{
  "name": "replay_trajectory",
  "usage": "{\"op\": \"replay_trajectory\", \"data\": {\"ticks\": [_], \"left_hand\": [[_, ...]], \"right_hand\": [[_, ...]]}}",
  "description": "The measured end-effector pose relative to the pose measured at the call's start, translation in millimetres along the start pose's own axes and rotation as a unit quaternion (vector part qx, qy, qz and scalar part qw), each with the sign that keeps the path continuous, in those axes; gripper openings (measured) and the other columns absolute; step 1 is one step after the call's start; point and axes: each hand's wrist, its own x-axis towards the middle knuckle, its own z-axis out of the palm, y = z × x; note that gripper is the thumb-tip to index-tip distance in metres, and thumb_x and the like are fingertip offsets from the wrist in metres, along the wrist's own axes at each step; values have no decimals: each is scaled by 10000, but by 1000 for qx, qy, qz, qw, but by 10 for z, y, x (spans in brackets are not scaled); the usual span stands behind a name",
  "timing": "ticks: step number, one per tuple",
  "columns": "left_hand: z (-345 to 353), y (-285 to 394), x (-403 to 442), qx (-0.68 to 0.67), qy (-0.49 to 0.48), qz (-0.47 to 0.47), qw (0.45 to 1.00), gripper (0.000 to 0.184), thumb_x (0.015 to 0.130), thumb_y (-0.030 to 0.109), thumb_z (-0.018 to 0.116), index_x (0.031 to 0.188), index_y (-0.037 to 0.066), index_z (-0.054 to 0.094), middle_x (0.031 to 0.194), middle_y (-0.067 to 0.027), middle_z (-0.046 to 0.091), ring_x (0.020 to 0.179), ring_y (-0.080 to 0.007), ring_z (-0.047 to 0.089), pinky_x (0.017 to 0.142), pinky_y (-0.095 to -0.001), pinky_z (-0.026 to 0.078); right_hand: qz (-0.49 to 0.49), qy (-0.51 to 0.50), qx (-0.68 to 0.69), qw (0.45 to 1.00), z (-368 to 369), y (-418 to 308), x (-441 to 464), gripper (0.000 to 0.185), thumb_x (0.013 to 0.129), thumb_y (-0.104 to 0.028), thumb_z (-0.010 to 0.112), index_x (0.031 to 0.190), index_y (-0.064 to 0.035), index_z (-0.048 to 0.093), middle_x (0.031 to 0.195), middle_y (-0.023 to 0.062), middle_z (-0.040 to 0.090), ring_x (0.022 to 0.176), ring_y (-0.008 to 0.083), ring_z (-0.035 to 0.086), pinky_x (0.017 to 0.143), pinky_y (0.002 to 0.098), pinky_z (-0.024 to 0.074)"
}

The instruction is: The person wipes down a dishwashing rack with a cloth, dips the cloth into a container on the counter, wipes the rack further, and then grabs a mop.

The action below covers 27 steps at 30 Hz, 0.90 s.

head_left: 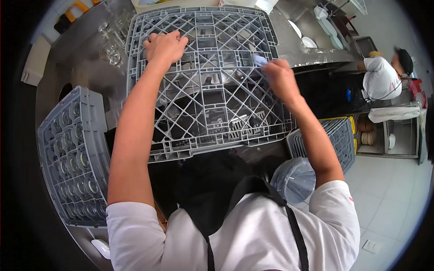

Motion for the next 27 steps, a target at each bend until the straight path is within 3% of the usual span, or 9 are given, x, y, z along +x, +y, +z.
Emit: {"op": "replay_trajectory", "data": {"ticks": [2,3,6,8,9,12,16,24,27], "left_hand": [[43,-8,0,-7,14,-2,1000,467,952,502,489,1204,174,706,1240,-151,704,1251,-393,527,1041,-573,370],[8,9,0,-5,9,-3,1000,468,952,502,486,1203,174,706,1235,-151,706,1251,-393,526,1042,-573,369],[46,18,3,-2,20,3,1000,473,951,506,483,1209,178,706,1227,-147,712,1244,-397,535,1049,-573,369],[22,30,2,8,15,3,1000,471,951,505,486,1214,181,706,1233,-144,711,1241,-398,540,1053,-573,369],[18,31,12,7,17,4,1000,472,950,506,487,1214,180,705,1233,-144,711,1242,-398,542,1051,-575,371],[28,10,3,3,13,-1,1000,474,950,510,489,1213,179,701,1231,-141,712,1244,-397,544,1045,-579,380],[-14,35,16,17,4,-6,1000,474,954,517,491,1214,178,699,1223,-129,716,1246,-389,548,1032,-583,395],[-29,78,5,31,-5,-7,999,473,962,521,500,1217,175,697,1223,-126,716,1238,-381,557,1032,-583,403],[-41,84,4,25,-8,-9,1000,461,967,523,501,1205,182,700,1219,-125,717,1244,-376,552,1036,-578,401]], "right_hand": [[55,-28,11,998,-225,100,66,96,892,-83,718,969,-55,769,913,146,704,879,384,669,771,430,546],[106,-39,-16,993,-305,28,139,144,912,-100,703,1039,-68,764,998,161,698,928,390,666,792,421,542],[31,102,86,991,-197,-418,280,214,923,-87,680,1126,-65,743,1093,175,675,962,391,655,828,423,532],[-28,17,120,992,145,-513,210,280,914,-55,664,1187,-60,724,1157,180,653,1005,387,634,883,428,516],[-41,10,107,993,233,-580,171,286,884,-18,653,1156,-48,736,1103,171,664,1020,374,621,922,431,505],[-37,-30,1,999,49,-433,126,281,870,-36,628,1120,-87,746,991,170,648,963,372,606,864,459,499],[-30,-42,-1,999,14,-394,193,266,847,-3,666,1088,-64,759,976,178,650,957,378,626,854,442,520],[-53,-152,-34,986,63,-459,409,129,907,-120,674,970,-17,720,1025,207,627,1022,387,613,883,449,517],[-29,-121,-7,992,35,-398,369,119,905,-122,677,963,-25,715,960,185,647,978,371,633,856,458,529]]}}
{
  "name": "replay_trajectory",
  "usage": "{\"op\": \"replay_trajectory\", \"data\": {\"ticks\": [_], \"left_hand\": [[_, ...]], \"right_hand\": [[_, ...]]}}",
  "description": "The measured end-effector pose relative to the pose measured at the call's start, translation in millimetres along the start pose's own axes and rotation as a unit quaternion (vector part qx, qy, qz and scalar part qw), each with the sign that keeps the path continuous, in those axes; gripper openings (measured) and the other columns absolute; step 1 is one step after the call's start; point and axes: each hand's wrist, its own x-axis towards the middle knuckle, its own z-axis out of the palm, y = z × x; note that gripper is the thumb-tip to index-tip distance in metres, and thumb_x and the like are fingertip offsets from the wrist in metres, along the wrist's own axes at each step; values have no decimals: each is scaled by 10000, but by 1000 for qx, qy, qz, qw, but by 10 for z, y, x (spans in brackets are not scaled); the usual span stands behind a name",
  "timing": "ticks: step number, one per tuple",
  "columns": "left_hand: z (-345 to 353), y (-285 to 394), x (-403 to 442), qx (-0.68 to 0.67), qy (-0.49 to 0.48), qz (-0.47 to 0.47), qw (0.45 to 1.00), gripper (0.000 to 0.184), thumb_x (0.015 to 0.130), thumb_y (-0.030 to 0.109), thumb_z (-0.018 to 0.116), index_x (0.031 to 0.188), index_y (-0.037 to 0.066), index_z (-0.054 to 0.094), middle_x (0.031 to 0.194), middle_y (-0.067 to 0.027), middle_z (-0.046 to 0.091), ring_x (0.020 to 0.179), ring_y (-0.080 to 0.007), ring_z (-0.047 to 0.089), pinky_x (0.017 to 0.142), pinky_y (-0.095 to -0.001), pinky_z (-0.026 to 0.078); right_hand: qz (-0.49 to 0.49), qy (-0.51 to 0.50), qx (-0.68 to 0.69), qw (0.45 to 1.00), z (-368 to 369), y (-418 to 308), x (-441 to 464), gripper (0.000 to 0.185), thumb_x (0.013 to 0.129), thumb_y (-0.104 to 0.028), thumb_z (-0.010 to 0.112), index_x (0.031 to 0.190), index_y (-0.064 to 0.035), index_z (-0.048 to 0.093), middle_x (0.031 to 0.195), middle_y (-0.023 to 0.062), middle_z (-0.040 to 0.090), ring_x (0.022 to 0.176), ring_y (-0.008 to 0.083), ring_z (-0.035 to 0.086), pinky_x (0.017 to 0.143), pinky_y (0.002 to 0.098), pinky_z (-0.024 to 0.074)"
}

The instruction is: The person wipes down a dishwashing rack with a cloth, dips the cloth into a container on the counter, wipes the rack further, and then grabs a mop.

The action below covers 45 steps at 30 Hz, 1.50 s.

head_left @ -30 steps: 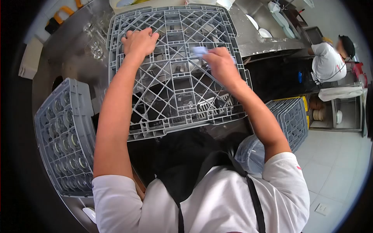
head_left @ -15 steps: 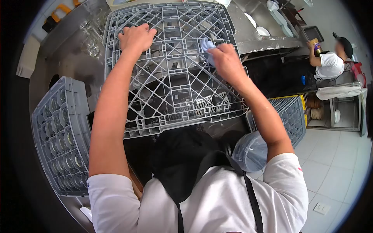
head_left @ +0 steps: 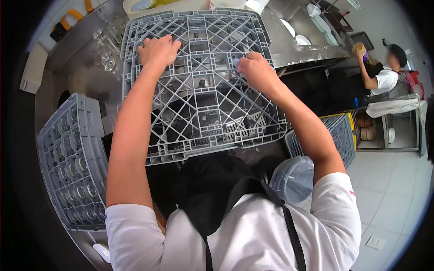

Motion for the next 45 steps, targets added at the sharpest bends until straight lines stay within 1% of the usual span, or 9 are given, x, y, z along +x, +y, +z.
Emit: {"op": "replay_trajectory", "data": {"ticks": [6,16,23,27,31,34,38,42,45], "left_hand": [[26,15,0,-16,8,6,1000,429,958,505,522,1142,167,710,1197,-139,719,1239,-366,547,1032,-565,396],[51,27,14,1,12,12,1000,454,950,518,523,1160,162,712,1207,-136,720,1227,-380,559,1017,-569,412],[-85,75,-58,-4,-21,-4,1000,467,987,532,518,1253,191,695,1248,-117,707,1266,-345,534,1056,-540,386],[-42,21,-29,-15,-8,-2,1000,472,970,522,516,1255,193,699,1242,-130,711,1252,-372,545,1052,-560,391],[-45,56,-34,-9,-9,5,1000,458,962,501,521,1251,194,702,1241,-133,711,1254,-372,545,1047,-563,392],[-33,39,-34,-12,-1,9,1000,447,960,487,520,1226,181,708,1229,-139,714,1249,-373,546,1044,-566,391],[39,25,-34,-16,6,10,1000,437,963,477,516,1199,167,714,1226,-144,714,1247,-373,544,1044,-566,386],[-42,59,-44,-11,-16,9,1000,457,986,497,508,1251,180,703,1254,-148,701,1273,-363,528,1072,-557,364],[-81,69,-57,-14,-25,1,1000,467,993,513,514,1275,188,697,1255,-145,701,1288,-355,521,1092,-551,352]], "right_hand": [[90,134,113,980,-66,-72,140,184,950,-176,653,992,-2,698,932,237,673,864,424,648,824,504,522],[-19,-87,-41,995,78,29,149,101,823,-115,735,902,-51,741,984,161,691,996,376,625,887,445,530],[22,117,47,992,234,-14,-84,155,848,-131,729,958,-24,712,932,210,688,929,420,642,802,508,506],[248,240,264,901,147,64,56,222,946,-186,639,1041,7,695,990,253,696,980,428,661,854,490,512],[29,281,68,957,-170,145,245,223,902,-171,667,1055,-18,718,975,189,704,997,381,648,872,460,509],[-33,8,-65,997,2,238,404,241,826,-136,757,1051,-53,736,1052,138,680,1051,337,625,904,426,514],[-135,-23,-161,977,30,230,601,147,756,-87,764,886,-64,701,938,105,643,978,318,609,851,437,517],[-117,69,-85,987,220,320,529,150,775,-147,759,885,-51,723,935,137,676,984,340,624,854,442,511],[48,162,88,982,274,288,407,248,794,-193,799,955,-19,726,955,176,685,951,377,642,827,459,509]]}}
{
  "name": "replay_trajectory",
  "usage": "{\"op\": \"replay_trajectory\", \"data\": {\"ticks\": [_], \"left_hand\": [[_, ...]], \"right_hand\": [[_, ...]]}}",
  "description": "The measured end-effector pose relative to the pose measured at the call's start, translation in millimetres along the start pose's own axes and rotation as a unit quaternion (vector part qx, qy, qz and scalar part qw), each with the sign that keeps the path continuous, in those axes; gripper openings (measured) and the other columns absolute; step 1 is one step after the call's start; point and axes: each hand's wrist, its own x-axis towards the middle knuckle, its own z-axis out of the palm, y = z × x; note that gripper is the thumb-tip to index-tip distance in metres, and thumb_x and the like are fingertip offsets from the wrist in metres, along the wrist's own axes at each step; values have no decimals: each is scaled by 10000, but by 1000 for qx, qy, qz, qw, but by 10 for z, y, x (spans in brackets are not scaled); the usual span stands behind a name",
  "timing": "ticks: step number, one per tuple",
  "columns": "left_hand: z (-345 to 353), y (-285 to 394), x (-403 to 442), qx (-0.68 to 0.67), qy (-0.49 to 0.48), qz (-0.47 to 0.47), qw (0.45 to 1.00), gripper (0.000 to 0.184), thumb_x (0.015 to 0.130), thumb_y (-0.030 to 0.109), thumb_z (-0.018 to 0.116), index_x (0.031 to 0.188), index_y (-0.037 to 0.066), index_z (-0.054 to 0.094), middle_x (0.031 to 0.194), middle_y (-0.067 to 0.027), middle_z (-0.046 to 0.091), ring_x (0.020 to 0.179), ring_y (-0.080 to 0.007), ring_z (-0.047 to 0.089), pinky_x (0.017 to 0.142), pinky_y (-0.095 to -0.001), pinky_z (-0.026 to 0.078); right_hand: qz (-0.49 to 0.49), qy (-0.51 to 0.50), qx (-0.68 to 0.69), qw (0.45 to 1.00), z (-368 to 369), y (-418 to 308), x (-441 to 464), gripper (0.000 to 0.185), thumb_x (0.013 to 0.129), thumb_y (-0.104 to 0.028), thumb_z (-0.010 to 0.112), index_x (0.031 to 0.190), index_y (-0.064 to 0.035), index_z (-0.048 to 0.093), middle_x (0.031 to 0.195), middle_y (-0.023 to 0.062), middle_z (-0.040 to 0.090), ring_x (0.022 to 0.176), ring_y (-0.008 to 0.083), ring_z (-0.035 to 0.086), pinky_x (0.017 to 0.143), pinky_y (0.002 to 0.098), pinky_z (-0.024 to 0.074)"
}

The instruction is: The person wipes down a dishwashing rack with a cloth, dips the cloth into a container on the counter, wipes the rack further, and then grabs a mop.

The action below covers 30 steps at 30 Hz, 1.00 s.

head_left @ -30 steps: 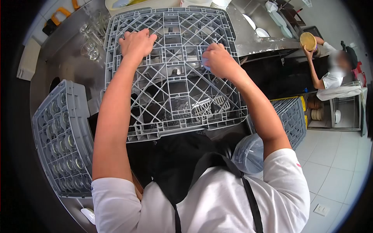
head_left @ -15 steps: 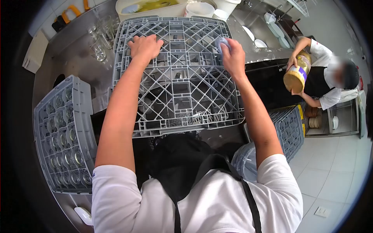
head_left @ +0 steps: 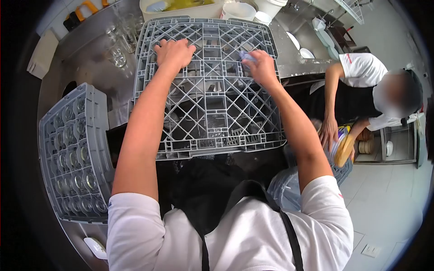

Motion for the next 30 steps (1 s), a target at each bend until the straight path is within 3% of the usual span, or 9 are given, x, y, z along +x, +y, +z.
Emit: {"op": "replay_trajectory", "data": {"ticks": [5,8,9,12,13,17,20,25,30], "left_hand": [[6,-12,4,-1,6,-5,1000,482,987,525,532,1328,218,680,1260,-121,704,1293,-339,519,1108,-542,344],[4,-22,1,-6,6,-3,1000,479,985,527,532,1323,223,685,1265,-129,700,1295,-343,515,1110,-546,337],[5,-23,6,-7,13,0,1000,468,982,512,527,1297,208,692,1265,-135,698,1287,-350,520,1101,-548,345],[29,-33,-11,-11,20,5,1000,444,974,478,517,1241,179,708,1266,-147,693,1270,-365,531,1082,-552,360],[28,-38,-6,-10,19,6,1000,439,974,474,518,1238,181,710,1269,-146,692,1269,-366,530,1080,-551,361],[40,-64,9,-16,30,2,999,426,976,470,518,1214,180,721,1244,-145,700,1259,-366,530,1082,-563,346],[5,-53,-51,-12,10,-5,1000,441,980,476,517,1247,185,714,1247,-141,697,1276,-357,517,1089,-573,338],[11,-77,-27,-22,20,-1,1000,450,979,492,536,1260,186,710,1257,-139,692,1284,-355,506,1082,-571,343],[11,-74,-19,-16,13,-1,1000,450,979,495,538,1262,191,709,1256,-138,692,1266,-355,512,1073,-558,347]], "right_hand": [[225,91,139,960,-133,-90,281,316,941,-282,670,1061,5,723,919,248,732,914,406,711,834,489,537],[125,-166,52,977,-105,-8,471,332,933,-290,662,1043,15,732,946,269,725,941,433,705,847,492,550],[24,-175,-41,983,-45,-31,449,309,900,-279,689,988,11,748,967,282,718,971,451,697,881,500,552],[26,-265,-138,954,144,-52,661,296,863,-270,725,968,5,751,978,287,712,1004,457,683,916,517,536],[32,-273,-153,949,182,-57,694,310,844,-260,746,998,9,738,976,284,712,1006,453,684,912,521,535],[-22,-60,-117,991,366,-4,430,308,873,-273,729,996,9,727,933,264,720,914,453,696,842,508,548],[161,74,55,983,349,157,457,317,917,-295,696,968,18,711,908,251,721,874,453,688,809,499,537],[219,-6,98,971,94,-90,488,381,971,-330,560,1056,-2,735,974,271,723,959,436,706,854,471,535],[88,-154,-18,984,104,-165,523,280,863,-203,575,935,7,745,965,295,707,967,468,690,890,495,551]]}}
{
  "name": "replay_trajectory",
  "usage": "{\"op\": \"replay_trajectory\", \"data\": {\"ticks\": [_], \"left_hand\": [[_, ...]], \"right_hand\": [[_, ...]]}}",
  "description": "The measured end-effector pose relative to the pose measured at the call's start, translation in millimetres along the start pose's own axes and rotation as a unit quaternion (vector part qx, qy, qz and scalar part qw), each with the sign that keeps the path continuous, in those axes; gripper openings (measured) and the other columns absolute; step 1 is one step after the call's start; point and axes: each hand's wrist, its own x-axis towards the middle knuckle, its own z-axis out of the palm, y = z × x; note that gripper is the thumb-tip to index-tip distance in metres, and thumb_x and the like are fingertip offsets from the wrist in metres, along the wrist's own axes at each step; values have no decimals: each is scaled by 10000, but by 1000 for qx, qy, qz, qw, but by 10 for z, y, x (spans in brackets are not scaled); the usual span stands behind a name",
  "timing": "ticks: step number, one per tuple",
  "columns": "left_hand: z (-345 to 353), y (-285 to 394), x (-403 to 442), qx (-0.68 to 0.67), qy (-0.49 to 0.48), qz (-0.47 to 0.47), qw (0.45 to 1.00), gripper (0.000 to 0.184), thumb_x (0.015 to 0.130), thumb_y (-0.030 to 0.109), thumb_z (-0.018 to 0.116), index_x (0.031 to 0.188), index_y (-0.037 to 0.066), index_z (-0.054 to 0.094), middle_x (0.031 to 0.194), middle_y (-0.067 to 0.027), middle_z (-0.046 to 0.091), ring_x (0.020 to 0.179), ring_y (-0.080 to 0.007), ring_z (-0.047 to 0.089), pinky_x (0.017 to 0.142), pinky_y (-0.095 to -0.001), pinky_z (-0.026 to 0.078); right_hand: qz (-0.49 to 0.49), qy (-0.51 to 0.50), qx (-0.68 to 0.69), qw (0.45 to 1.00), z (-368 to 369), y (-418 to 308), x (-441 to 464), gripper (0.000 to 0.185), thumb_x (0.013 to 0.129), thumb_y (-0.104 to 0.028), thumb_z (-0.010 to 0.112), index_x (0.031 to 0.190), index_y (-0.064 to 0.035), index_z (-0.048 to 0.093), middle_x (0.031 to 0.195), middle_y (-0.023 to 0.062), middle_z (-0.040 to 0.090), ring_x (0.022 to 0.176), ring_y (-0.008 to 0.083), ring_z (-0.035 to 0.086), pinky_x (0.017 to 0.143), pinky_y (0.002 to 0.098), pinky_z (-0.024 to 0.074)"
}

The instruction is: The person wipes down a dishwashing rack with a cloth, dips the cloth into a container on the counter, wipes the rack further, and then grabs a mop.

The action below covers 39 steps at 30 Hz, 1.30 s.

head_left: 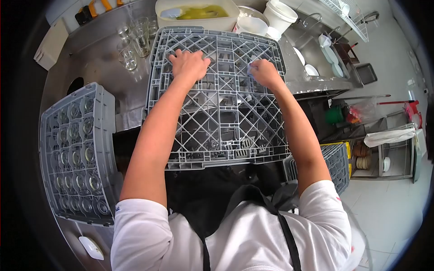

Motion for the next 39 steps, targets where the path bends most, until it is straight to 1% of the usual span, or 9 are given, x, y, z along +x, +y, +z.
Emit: {"op": "replay_trajectory", "data": {"ticks": [2,5,13,16,21,24,32,34,39], "left_hand": [[11,13,14,-1,-3,0,1000,449,977,491,536,1266,193,708,1259,-138,690,1262,-354,513,1069,-553,346],[-16,9,11,4,-6,2,1000,451,975,485,527,1271,196,706,1272,-137,683,1264,-351,508,1066,-547,344],[-14,-1,-31,-17,14,-9,1000,415,982,467,548,1222,169,709,1239,-151,694,1268,-361,514,1080,-585,334],[-23,-4,-38,-20,11,-3,1000,416,975,467,557,1221,169,709,1252,-153,685,1273,-356,505,1075,-583,335],[-2,-18,-28,-32,16,0,999,410,971,465,563,1209,168,716,1239,-153,690,1262,-347,506,1069,-567,342],[4,-13,8,-19,7,4,1000,436,957,477,542,1211,179,733,1262,-150,683,1259,-341,509,1058,-549,346],[26,-32,-13,-19,24,-3,1000,406,962,454,541,1184,168,723,1211,-141,705,1247,-343,515,1051,-556,357],[75,-15,-9,-16,28,-4,999,411,959,456,533,1175,164,725,1202,-141,709,1237,-345,521,1049,-560,358],[23,-9,31,-12,10,8,1000,438,965,471,489,1175,175,735,1222,-152,708,1242,-382,514,1041,-589,350]], "right_hand": [[-15,-56,-91,994,0,-9,131,262,849,-201,601,928,3,746,949,285,712,939,467,695,862,496,560],[-3,54,-96,994,332,144,145,225,824,-190,647,891,1,744,902,270,713,895,462,700,819,499,565],[108,211,120,964,-24,-52,-17,375,963,-346,644,888,12,726,798,260,688,774,463,672,726,465,526],[74,153,40,985,-9,-70,176,472,981,-423,588,902,22,726,810,263,698,772,466,672,736,473,520],[-17,-92,-111,989,92,-124,524,316,867,-228,578,925,35,743,968,304,702,961,485,685,933,509,543],[-67,-151,-195,967,175,-85,785,277,841,-190,604,904,35,753,990,297,710,952,478,695,903,507,558],[-54,121,-2,991,383,-46,308,244,899,-183,591,857,12,731,897,289,696,855,471,692,812,537,546],[61,214,57,973,224,-40,289,243,912,-209,604,884,22,674,854,297,669,846,497,660,751,533,517],[4,187,94,978,-300,-145,-593,171,911,-130,612,840,26,619,788,273,631,767,491,635,651,512,492]]}}
